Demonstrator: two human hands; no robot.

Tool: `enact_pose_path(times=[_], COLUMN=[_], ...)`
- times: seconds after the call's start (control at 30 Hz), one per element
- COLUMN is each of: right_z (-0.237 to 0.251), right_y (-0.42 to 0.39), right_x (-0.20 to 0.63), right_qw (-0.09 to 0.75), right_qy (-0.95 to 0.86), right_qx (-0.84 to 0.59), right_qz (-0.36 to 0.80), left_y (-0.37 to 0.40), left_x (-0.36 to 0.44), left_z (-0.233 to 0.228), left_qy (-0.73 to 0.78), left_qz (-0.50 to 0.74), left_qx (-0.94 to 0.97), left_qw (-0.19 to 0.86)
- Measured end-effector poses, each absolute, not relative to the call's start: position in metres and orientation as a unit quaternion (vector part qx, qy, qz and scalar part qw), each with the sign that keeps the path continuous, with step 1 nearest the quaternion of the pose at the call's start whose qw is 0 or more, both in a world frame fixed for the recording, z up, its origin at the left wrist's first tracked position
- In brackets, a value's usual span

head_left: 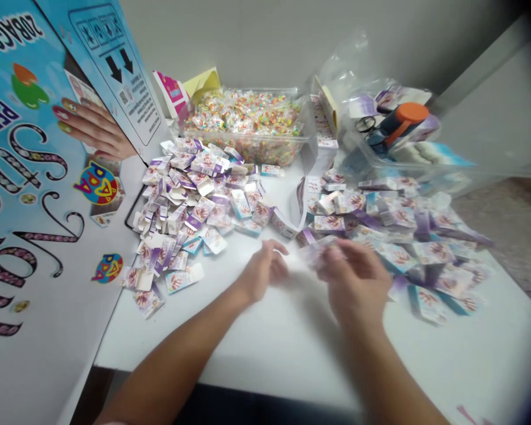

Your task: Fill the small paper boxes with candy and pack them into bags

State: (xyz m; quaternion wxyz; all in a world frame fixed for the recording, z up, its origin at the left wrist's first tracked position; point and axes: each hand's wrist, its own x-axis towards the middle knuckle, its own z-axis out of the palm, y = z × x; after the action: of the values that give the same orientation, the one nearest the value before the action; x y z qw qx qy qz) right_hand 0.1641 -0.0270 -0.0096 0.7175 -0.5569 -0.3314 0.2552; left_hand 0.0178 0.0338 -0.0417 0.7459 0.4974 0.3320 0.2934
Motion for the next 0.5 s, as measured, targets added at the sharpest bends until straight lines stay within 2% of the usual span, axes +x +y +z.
enact_pose_path(times=[0.07, 0.13, 0.33, 0.5], right_z=[-0.004, 0.000, -0.003, -0.008], right_y=[-0.024, -0.021, -0.019, -0.022], right_x=[0.178, 0.192, 0.213, 0.213], right_qw=[0.805, 0.843, 0.845, 0.835], right_qy=[-0.238, -0.190, -0.212, -0.251], right_qx=[-0.519, -0.492, -0.475, -0.488], right_qz=[0.164, 0.107, 0.122, 0.043], left_y=[0.035, 0.037, 0.041, 0.043], left_x=[0.016, 0.016, 0.017, 0.017], left_z=[-0.041, -0.040, -0.042, -0.044], left_qy=[0.341, 0.348, 0.351, 0.351], left_qz=[0.287, 0.279, 0.282, 0.286], left_qx=[0.516, 0.518, 0.518, 0.526], left_qw=[0.731, 0.730, 0.727, 0.720])
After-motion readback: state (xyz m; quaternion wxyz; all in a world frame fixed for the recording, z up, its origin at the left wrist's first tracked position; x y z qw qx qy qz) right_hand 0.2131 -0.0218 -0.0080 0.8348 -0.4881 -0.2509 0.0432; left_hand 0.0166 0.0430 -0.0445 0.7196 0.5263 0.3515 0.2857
